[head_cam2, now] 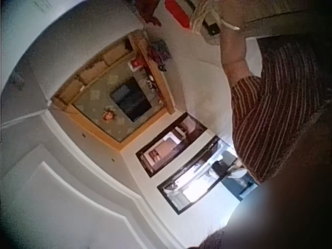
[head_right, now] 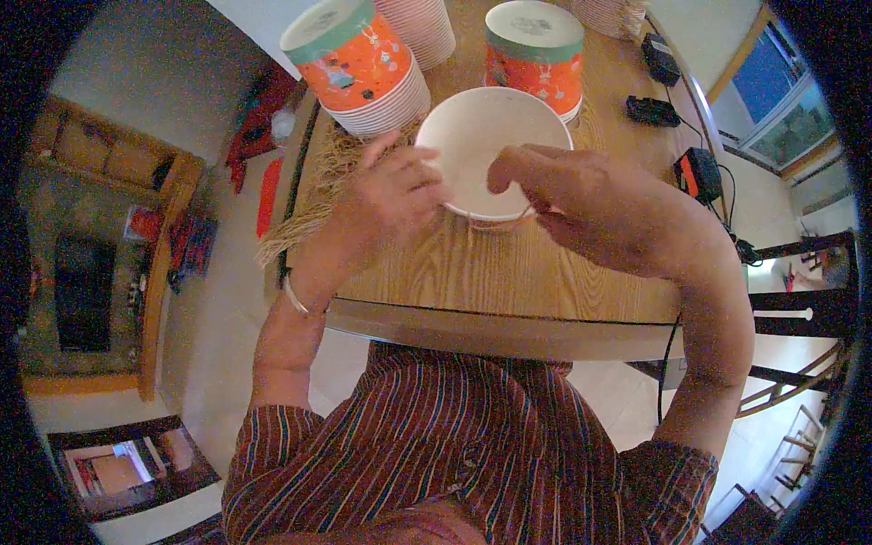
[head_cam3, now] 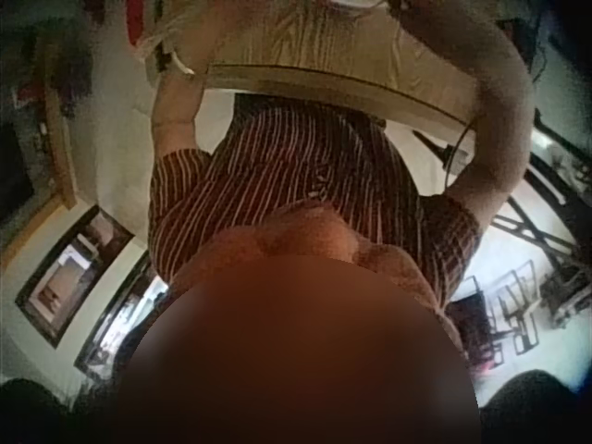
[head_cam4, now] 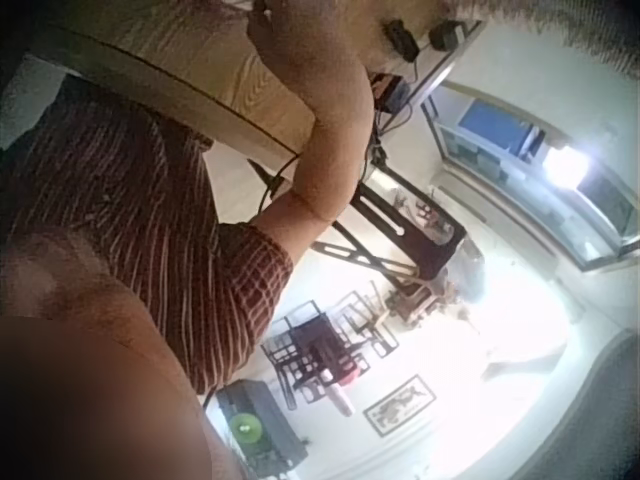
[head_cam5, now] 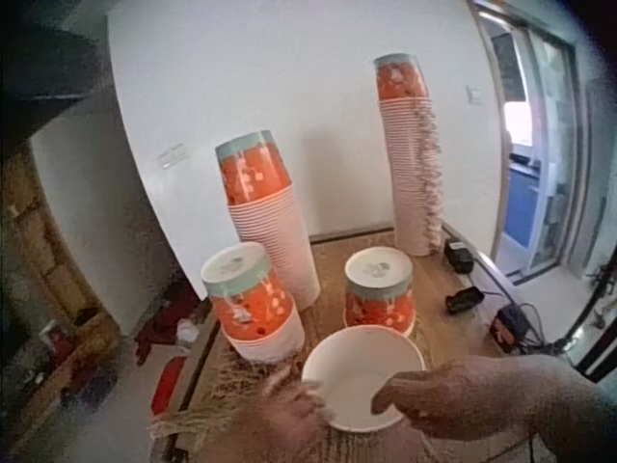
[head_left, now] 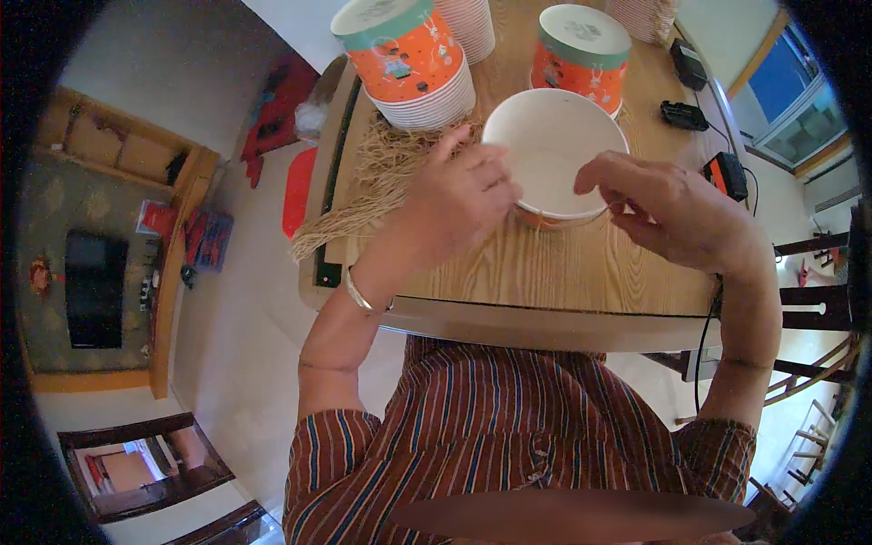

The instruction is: Threading string through small paper bowls and stacking them onto decorative paper cups as part of a manual assembly process.

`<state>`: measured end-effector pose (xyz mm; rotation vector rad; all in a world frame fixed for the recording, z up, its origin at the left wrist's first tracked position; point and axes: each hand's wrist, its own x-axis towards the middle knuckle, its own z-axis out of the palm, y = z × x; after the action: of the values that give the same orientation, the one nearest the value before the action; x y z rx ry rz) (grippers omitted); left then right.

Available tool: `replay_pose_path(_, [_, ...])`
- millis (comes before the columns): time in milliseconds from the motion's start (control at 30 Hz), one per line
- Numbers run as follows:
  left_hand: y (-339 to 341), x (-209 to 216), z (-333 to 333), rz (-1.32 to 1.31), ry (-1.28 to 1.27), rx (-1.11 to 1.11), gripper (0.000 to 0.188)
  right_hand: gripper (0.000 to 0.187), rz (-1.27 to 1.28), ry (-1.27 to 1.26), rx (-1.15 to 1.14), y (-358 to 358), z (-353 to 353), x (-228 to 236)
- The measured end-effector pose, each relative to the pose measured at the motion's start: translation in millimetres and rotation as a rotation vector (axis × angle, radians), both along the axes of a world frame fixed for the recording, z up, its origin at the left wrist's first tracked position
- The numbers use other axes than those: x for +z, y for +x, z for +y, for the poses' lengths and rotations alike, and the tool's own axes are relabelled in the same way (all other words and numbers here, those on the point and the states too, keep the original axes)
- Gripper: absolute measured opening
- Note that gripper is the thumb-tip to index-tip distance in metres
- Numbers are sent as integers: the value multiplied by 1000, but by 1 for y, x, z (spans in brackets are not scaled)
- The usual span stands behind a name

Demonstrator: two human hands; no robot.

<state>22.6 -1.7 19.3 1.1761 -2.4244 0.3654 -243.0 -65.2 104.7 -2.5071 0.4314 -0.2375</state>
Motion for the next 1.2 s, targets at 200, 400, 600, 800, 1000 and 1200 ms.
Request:
replay_pose_path(200, [-25, -3, 23, 6, -4, -63, 18, 27, 28, -447, -284, -16, -12, -10])
replay_pose_path(400, [-51, -7, 38, 74, 7, -127, 18, 16, -33, -646, -446, -29, -65, -46])
replay_pose_path(600, [-72, -7, 56, 110, 86, -102, 20, 11, -192, -569, -604, -32, -103, -69])
replay_pose_path(800, [-97, -3, 63, 332, 156, -100, 23, 16, -515, 305, -562, 0, -99, -44])
replay_pose_path(1000, [-45, 40, 26, 910, 115, 101, 58, 11, -446, 531, -11, 32, -30, -1])
replay_pose_path(1200, [-33, 31, -3, 1160, 631, -137, 52, 14, -393, 660, 76, 38, -17, -3])
